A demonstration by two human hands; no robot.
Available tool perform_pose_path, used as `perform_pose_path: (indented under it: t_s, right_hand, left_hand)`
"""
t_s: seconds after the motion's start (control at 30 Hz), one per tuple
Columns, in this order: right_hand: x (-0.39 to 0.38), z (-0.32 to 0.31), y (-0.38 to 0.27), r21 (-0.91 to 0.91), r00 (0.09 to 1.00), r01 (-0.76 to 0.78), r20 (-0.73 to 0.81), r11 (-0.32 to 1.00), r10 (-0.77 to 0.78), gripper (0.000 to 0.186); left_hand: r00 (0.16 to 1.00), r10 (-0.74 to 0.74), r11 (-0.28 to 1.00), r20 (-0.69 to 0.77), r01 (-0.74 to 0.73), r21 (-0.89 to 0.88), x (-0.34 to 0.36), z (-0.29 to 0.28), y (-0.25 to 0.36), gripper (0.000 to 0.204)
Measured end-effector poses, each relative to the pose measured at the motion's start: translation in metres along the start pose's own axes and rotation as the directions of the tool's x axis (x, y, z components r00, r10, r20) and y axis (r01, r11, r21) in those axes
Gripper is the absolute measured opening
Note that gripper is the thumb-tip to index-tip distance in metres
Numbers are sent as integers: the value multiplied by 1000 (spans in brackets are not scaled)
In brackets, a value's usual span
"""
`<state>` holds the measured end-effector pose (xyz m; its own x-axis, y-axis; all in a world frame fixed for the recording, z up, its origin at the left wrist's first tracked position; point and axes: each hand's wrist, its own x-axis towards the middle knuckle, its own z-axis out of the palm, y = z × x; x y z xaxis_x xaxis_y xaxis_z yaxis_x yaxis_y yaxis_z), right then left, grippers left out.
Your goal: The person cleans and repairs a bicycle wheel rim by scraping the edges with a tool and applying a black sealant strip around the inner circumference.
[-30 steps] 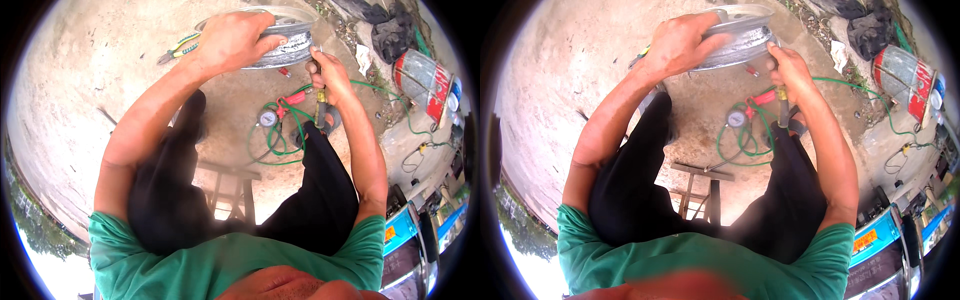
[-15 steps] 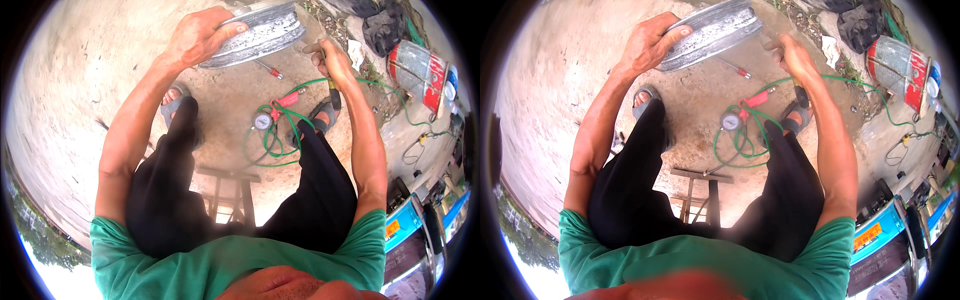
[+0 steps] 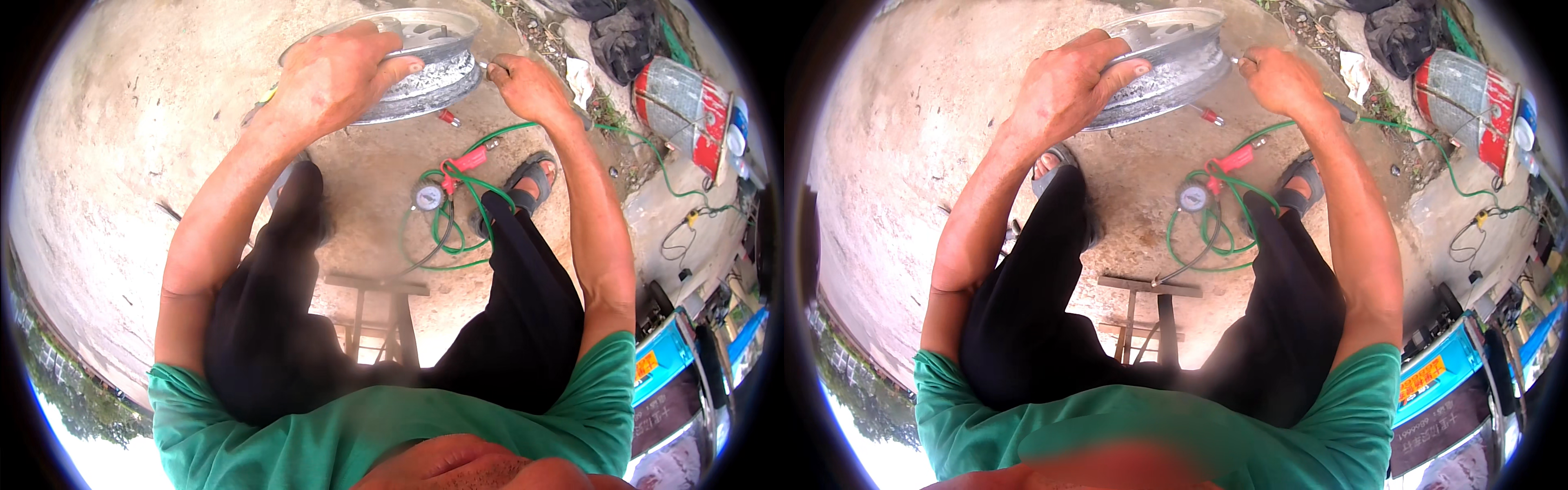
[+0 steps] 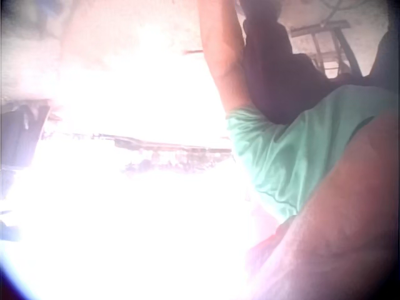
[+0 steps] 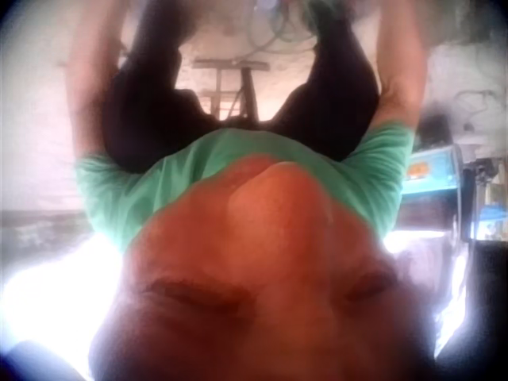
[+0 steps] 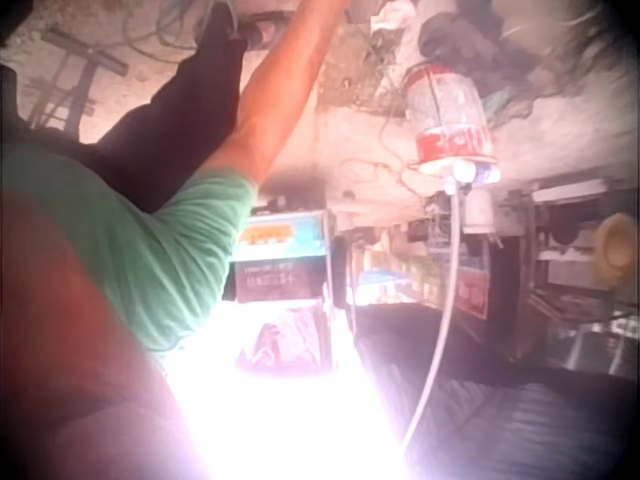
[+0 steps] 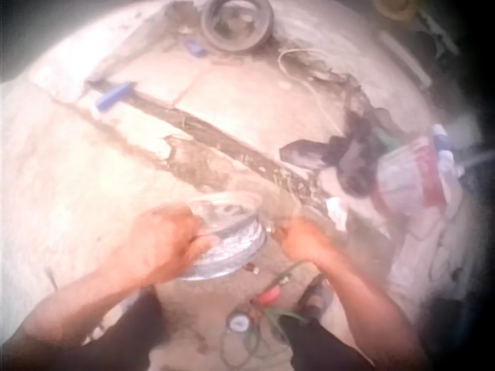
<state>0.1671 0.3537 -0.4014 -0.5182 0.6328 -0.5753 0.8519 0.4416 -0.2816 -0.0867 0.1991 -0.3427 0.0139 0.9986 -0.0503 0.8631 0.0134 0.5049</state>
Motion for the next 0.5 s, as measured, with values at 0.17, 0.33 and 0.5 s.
perform_pose_path:
  t_s: [0.17, 0.33, 0.5]
  right_hand:
    - [-9, -1, -4, -62, 998, 64, 15, 996, -63, 34]
    - [-50, -13, -26, -167, 945, 227, -202, 960, -258, 26]
    - [-86, 3, -55, -114, 914, 330, -209, 937, -348, 22]
  left_hand:
    - [999, -8, 1000, -37, 9, 25, -5, 16, 14, 34]
    - [995, -75, 996, -60, 78, 51, 10, 12, 19, 36]
    - [996, 9, 996, -92, 0, 92, 3, 22, 21, 36]
